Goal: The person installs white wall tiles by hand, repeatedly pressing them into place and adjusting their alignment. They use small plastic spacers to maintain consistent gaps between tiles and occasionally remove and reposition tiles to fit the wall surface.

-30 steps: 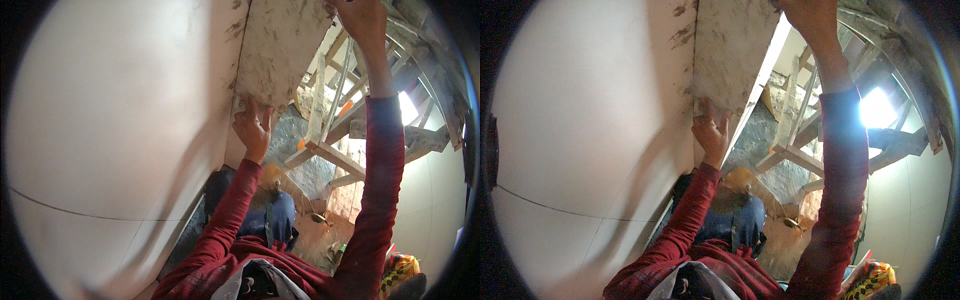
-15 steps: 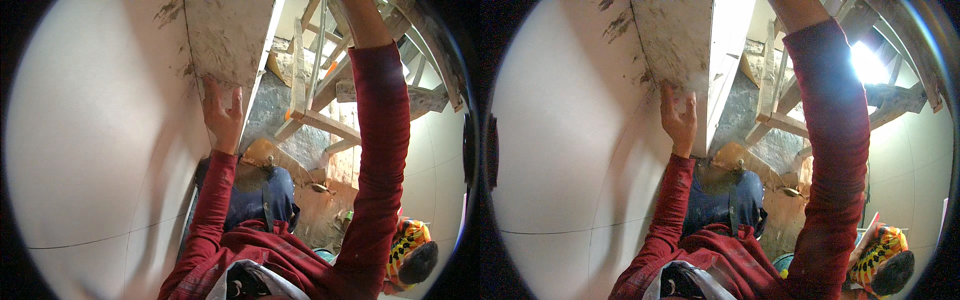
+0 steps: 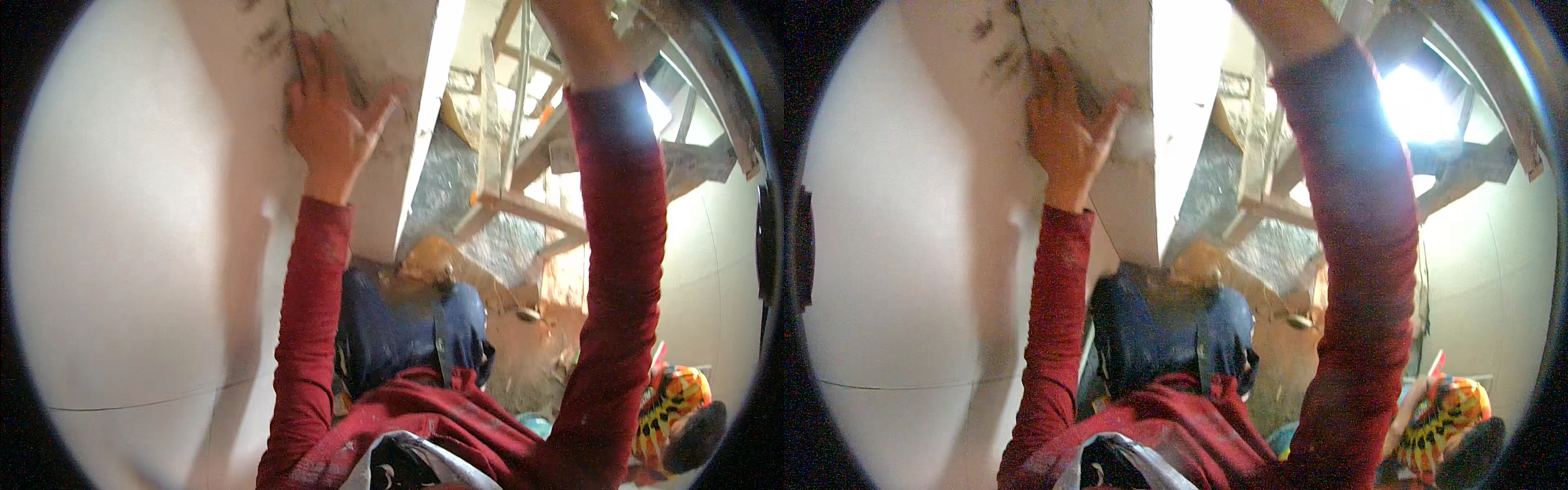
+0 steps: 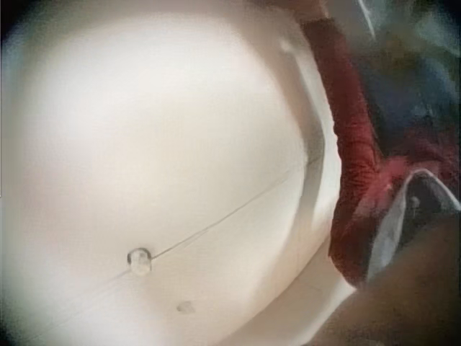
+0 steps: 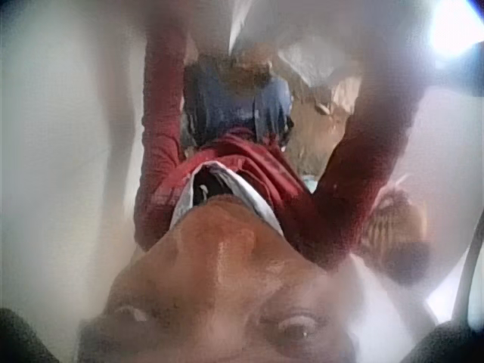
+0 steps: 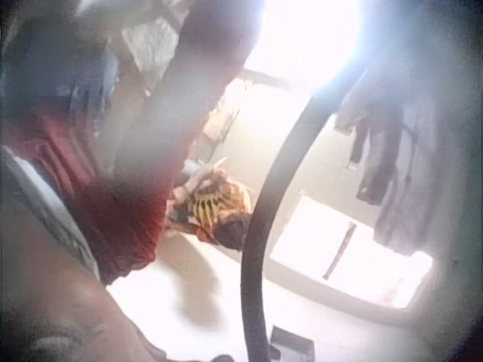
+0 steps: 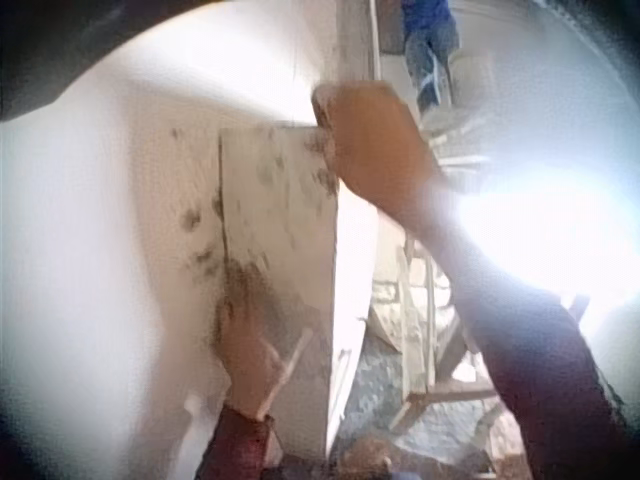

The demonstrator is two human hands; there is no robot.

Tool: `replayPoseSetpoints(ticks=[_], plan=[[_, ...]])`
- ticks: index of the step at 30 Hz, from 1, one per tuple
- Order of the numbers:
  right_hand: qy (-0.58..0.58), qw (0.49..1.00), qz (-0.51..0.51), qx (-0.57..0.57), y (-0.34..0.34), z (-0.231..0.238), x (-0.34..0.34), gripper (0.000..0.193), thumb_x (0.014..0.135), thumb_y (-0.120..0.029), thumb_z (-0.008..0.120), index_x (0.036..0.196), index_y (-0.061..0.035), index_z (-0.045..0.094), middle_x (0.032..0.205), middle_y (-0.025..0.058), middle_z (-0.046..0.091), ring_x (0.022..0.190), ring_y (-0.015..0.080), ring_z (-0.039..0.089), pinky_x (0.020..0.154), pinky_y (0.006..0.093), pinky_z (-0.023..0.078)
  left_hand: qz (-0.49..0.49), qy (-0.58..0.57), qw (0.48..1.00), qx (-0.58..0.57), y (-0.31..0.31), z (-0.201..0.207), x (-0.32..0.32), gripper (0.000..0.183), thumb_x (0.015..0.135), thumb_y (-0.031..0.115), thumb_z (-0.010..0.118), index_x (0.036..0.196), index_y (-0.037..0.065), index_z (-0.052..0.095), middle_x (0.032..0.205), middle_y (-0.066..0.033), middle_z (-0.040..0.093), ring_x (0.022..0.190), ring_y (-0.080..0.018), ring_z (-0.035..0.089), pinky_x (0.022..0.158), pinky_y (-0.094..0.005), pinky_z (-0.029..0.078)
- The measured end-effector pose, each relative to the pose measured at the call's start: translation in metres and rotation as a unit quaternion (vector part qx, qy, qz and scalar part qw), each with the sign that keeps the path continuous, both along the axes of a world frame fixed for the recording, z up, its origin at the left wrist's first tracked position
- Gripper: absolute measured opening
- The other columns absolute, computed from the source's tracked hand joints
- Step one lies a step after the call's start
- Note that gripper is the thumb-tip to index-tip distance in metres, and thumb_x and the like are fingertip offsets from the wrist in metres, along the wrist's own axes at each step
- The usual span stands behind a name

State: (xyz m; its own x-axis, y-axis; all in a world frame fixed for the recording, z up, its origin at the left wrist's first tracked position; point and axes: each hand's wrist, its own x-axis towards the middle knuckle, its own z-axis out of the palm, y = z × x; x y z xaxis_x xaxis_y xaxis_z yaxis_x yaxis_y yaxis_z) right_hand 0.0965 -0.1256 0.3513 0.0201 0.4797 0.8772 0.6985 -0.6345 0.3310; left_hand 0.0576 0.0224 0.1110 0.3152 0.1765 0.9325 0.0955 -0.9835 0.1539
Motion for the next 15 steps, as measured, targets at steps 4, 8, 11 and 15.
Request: replayPoseSetpoints(ticks=[4, 8, 11, 15], plan=[[-0.155, 0.978, 0.093, 0.103, 0.036, -0.037, -0.005, 0.009, 0.085, -0.009, 0.064, 0.088, -0.001, 0.06, 0.082, 0.0209, 0.06, 0.076, 0.0362, 0.061, 0.068, 0.0469, 0.049, 0.019, 0.034, 0.999, 0.004, 0.017, 0.014, -0.021, 0.105, 0.074, 0.067, 0.073, 0.147, -0.002, 0.041, 0.151, -0.0227, 0.042, 0.104, -0.0375, 0.06, 0.086, -0.0456, 0.054], [0.012, 0.928, 0.365, 0.073, 0.091, -0.076, -0.026, 0.025, 0.086, -0.028, 0.068, 0.071, -0.0088, 0.064, 0.064, 0.0093, 0.06, 0.06, 0.0298, 0.063, 0.054, 0.0426, 0.051, 0.043, 0.086, 0.994, 0.042, 0.021, 0.011, -0.019, 0.101, 0.071, 0.062, 0.078, 0.142, -0.001, 0.046, 0.143, -0.0212, 0.051, 0.107, -0.0372, 0.06, 0.087, -0.0445, 0.055], [0.042, 0.889, 0.435, 0.134, 0.12, -0.084, -0.003, 0.019, 0.081, -0.019, 0.068, 0.066, -0.0092, 0.062, 0.068, 0.0088, 0.064, 0.061, 0.0285, 0.064, 0.054, 0.0392, 0.053, 0.02, 0.118, 0.993, -0.007, 0.009, 0.011, -0.02, 0.097, 0.066, 0.054, 0.085, 0.138, 0.001, 0.05, 0.135, -0.0183, 0.056, 0.116, -0.0375, 0.056, 0.095, -0.0456, 0.052], [-0.032, 0.841, 0.521, 0.147, 0.136, -0.086, -0.007, 0.019, 0.079, -0.014, 0.067, 0.062, -0.0082, 0.06, 0.065, 0.0108, 0.062, 0.056, 0.0298, 0.062, 0.052, 0.0394, 0.051, 0.035, 0.098, 0.994, 0.015, 0.017, -0.002, -0.014, 0.095, 0.062, 0.048, 0.089, 0.136, 0.003, 0.052, 0.131, -0.0164, 0.058, 0.123, -0.0383, 0.053, 0.101, -0.0495, 0.048]])
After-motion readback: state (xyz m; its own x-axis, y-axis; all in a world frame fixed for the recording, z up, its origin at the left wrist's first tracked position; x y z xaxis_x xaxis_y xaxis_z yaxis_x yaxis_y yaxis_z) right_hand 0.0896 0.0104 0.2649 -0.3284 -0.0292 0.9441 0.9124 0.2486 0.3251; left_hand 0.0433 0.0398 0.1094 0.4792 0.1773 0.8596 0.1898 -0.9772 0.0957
